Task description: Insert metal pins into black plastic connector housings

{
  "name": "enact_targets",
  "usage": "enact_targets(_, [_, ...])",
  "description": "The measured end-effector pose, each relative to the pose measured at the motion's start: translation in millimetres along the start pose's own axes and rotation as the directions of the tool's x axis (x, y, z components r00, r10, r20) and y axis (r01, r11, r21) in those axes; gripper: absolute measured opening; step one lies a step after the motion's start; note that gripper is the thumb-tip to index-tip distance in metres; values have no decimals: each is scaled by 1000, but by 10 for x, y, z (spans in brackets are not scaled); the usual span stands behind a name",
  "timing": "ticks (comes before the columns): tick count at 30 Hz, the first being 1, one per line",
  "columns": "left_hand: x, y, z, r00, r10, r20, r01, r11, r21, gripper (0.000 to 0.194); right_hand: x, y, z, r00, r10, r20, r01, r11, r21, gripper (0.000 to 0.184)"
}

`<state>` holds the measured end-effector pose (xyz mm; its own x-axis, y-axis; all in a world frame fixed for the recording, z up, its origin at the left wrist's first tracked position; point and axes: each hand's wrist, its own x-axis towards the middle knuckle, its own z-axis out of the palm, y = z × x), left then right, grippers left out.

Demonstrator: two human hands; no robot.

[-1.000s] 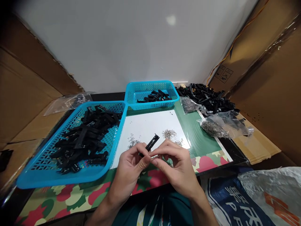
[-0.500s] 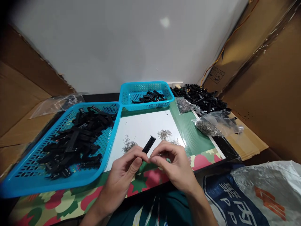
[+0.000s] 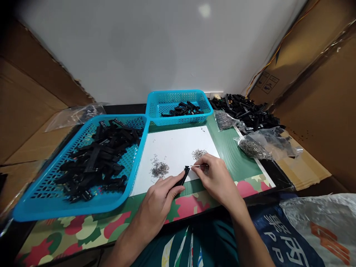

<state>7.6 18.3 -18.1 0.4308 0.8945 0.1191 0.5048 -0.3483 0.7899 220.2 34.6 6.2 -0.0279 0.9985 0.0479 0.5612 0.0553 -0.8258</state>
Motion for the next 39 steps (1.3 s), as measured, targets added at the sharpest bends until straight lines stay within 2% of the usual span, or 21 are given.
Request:
enact_targets(6, [20,37,-38,1000,4,19,-3,1000,-18,46,75,-8,71,999,-15,50,17,999,-47,12])
enact_targets(24, [46,59,-53,1000,-10,-6,9,997,-80,43,91,-117,139,1000,-1,-28,-4,981,-192,14])
enact_targets(35, [38,17,-21,1000,-20,-18,18,991,-131,45,83,-175,177,998,59,2,-57,975,-214,17])
enact_targets(39, [44,35,-32,1000,-24,-19,22,993,-114,47,59,-170,148,999,9,50,2,980,-200,18])
